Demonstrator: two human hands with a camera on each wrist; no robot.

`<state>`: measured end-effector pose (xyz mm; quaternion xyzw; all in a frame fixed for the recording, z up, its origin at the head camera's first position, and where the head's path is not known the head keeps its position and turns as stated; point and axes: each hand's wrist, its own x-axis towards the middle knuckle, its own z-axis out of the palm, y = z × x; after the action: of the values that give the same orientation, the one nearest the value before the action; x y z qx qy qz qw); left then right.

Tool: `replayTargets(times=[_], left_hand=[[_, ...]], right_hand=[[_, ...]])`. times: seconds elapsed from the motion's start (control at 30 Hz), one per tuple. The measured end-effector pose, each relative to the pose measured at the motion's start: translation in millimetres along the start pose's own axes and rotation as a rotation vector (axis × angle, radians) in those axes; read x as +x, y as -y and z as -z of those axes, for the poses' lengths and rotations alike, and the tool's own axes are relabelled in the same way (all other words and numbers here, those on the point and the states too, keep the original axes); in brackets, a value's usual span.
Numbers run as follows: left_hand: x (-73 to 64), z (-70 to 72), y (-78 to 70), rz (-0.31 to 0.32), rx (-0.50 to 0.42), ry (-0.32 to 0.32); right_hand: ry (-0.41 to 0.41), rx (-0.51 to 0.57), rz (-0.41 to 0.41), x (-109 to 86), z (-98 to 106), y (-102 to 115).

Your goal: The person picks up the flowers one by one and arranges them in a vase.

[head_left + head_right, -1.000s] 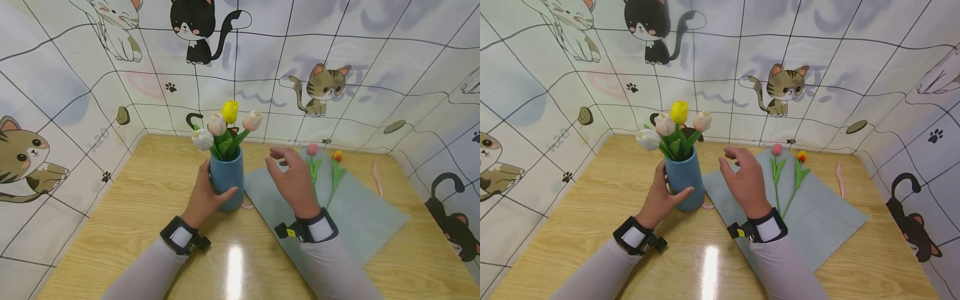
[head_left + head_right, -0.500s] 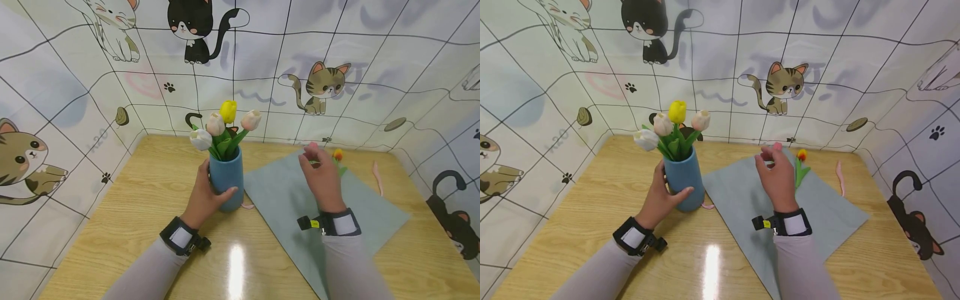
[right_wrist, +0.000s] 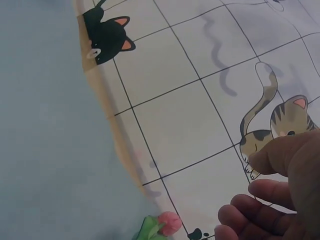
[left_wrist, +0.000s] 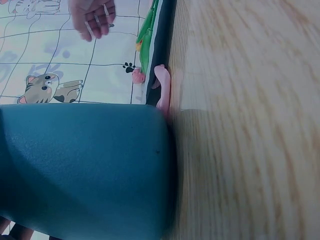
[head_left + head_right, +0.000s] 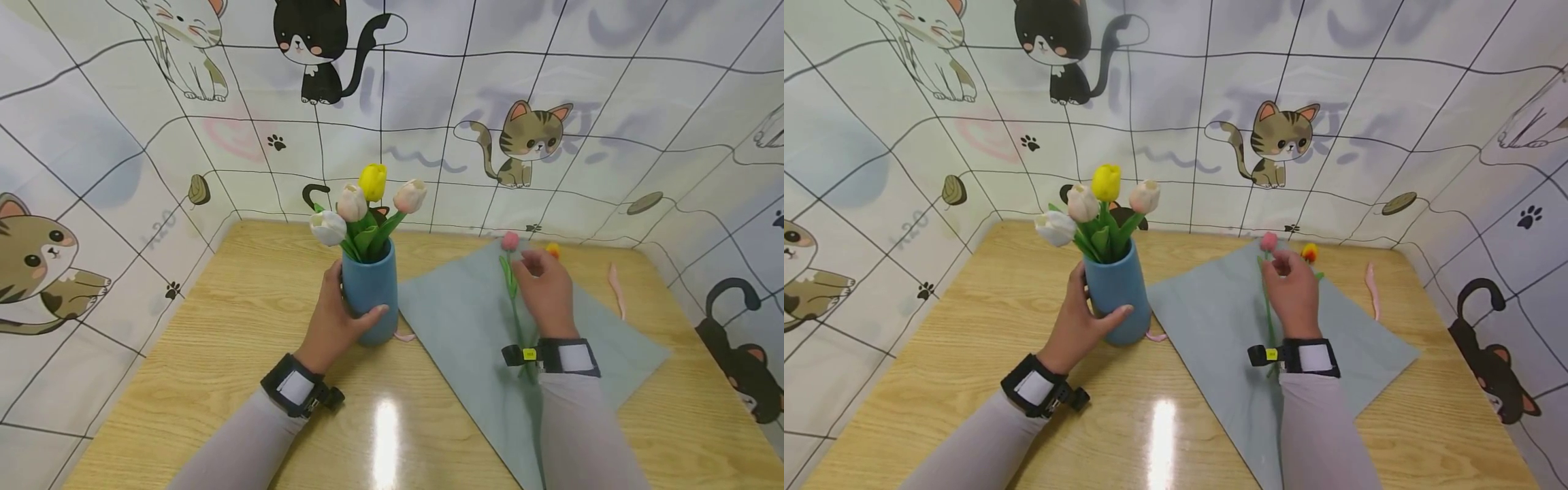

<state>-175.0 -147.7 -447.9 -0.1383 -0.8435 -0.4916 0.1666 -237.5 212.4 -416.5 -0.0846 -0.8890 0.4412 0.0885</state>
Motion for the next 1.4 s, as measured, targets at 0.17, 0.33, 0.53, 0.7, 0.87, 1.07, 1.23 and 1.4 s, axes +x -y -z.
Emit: replayTargets(times=[0.17,0.33,0.53,0.7,0.87,1.07,1.23,1.4], left_hand=[[0.4,0.0,-0.5,-0.004,0.004,-0.001],[0.3,0.3,-1.3,0.009,-0.008,-0.002],[0.7,-0.1,-1.5,0.016,-0.013,-0.002],[0.3,-0.6,-1.2,0.016,0.002,-0.002],[0.0,-0.7,-1.2,0.021,0.012,0.003],[-0.1,-1.0,-0.8,0.029,0.007,0.006],[-1.1,-0.8,-1.3,0.031,-0.002,0.004],[-0.9,-0.9,-1.6,0.039,-0.008,0.006]], right_hand=[[0.088,-0.047,-0.109,7.2,0.4,-14.6],[0.205,-0.148,-0.174,10.0,-0.3,-22.0],[0.283,-0.258,-0.196,11.4,-0.2,-26.5],[0.38,-0.359,-0.195,11.9,2.2,-30.6],[0.424,-0.408,-0.153,8.9,2.4,-34.6],[0.425,-0.444,-0.117,5.6,-0.4,-37.3],[0.417,-0.475,-0.129,5.2,-1.4,-35.4],[0.406,-0.466,-0.145,5.1,-1.0,-35.4]])
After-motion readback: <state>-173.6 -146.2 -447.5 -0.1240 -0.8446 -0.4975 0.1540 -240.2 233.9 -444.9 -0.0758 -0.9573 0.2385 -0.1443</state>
